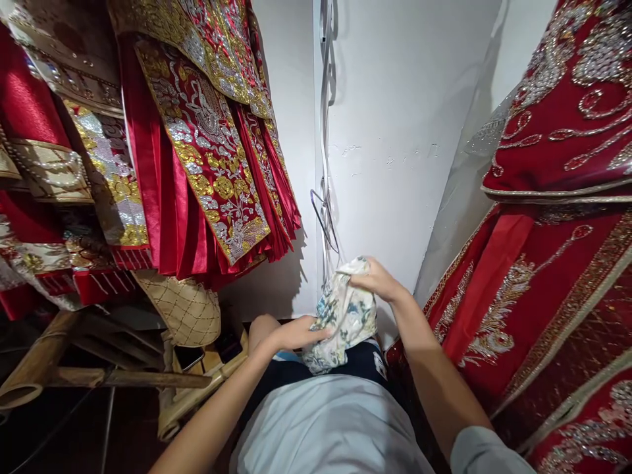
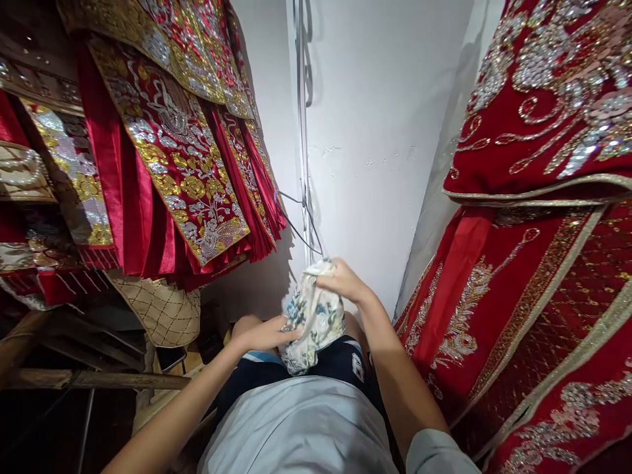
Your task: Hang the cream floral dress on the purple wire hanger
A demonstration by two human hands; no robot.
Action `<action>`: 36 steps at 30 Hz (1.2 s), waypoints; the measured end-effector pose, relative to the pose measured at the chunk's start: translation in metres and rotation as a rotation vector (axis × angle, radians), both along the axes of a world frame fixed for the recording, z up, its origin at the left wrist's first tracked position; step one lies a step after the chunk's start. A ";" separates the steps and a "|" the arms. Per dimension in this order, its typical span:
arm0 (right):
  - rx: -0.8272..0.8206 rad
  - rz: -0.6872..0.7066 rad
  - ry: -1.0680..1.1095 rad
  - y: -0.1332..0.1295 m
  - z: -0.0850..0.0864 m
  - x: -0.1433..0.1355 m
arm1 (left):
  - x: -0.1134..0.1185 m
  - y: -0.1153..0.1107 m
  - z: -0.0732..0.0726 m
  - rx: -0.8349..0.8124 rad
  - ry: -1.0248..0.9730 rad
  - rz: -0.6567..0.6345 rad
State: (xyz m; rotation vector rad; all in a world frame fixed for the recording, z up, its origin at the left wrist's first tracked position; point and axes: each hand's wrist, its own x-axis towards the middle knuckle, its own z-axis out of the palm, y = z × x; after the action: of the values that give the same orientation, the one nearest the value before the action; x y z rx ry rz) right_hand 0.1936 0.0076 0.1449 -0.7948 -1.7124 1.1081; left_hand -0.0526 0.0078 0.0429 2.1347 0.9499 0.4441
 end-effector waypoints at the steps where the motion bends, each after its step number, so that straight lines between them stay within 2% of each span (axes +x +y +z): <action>1: 0.097 -0.097 0.027 0.007 0.006 0.004 | -0.010 0.000 0.000 0.043 0.114 0.033; 3: 0.257 -0.259 0.107 0.025 0.014 0.010 | -0.029 0.003 0.012 0.183 0.304 0.127; 5: 0.287 -0.337 0.210 0.049 0.014 0.008 | -0.046 0.008 0.038 0.355 0.433 0.231; 7: 0.150 -0.312 0.286 0.073 0.009 -0.002 | -0.057 0.013 0.069 0.500 0.519 0.305; 10: -0.117 -0.149 0.229 0.100 -0.006 -0.024 | -0.064 0.017 0.115 0.633 0.492 0.320; 11: -0.151 -0.120 0.187 0.106 -0.010 -0.031 | -0.065 0.018 0.128 0.669 0.478 0.319; 13: -0.121 -0.163 0.141 0.111 -0.018 -0.038 | -0.067 0.018 0.151 0.731 0.497 0.346; 15: -0.045 -0.280 0.157 0.111 -0.020 -0.035 | -0.070 0.017 0.169 0.759 0.581 0.449; 18: 0.081 -0.421 0.160 0.104 -0.013 -0.017 | -0.076 0.014 0.189 0.760 0.701 0.623; 20: 0.168 -0.472 0.120 0.097 -0.006 -0.006 | -0.079 0.015 0.200 0.782 0.709 0.676; 22: 0.232 -0.506 0.086 0.089 0.001 -0.001 | -0.077 0.020 0.209 0.786 0.627 0.711; 24: 0.266 -0.527 0.065 0.081 0.005 -0.001 | -0.070 0.030 0.216 0.760 0.477 0.724; 27: 0.287 -0.524 0.033 0.073 0.003 -0.008 | -0.050 0.051 0.222 0.711 0.222 0.670; 32: 0.295 -0.463 0.018 0.065 -0.006 -0.023 | -0.009 0.080 0.212 0.647 0.000 0.473; 34: 0.322 -0.419 0.004 0.061 -0.006 -0.022 | -0.002 0.087 0.205 0.660 -0.050 0.422; 36: 0.377 -0.440 0.015 0.059 -0.003 -0.013 | -0.003 0.092 0.199 0.665 -0.065 0.424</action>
State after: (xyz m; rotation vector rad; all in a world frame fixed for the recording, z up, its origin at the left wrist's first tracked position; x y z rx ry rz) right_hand 0.1808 0.0664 0.1423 -0.8605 -1.5673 0.4739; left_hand -0.0552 0.1001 0.2421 2.4581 1.3584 1.1671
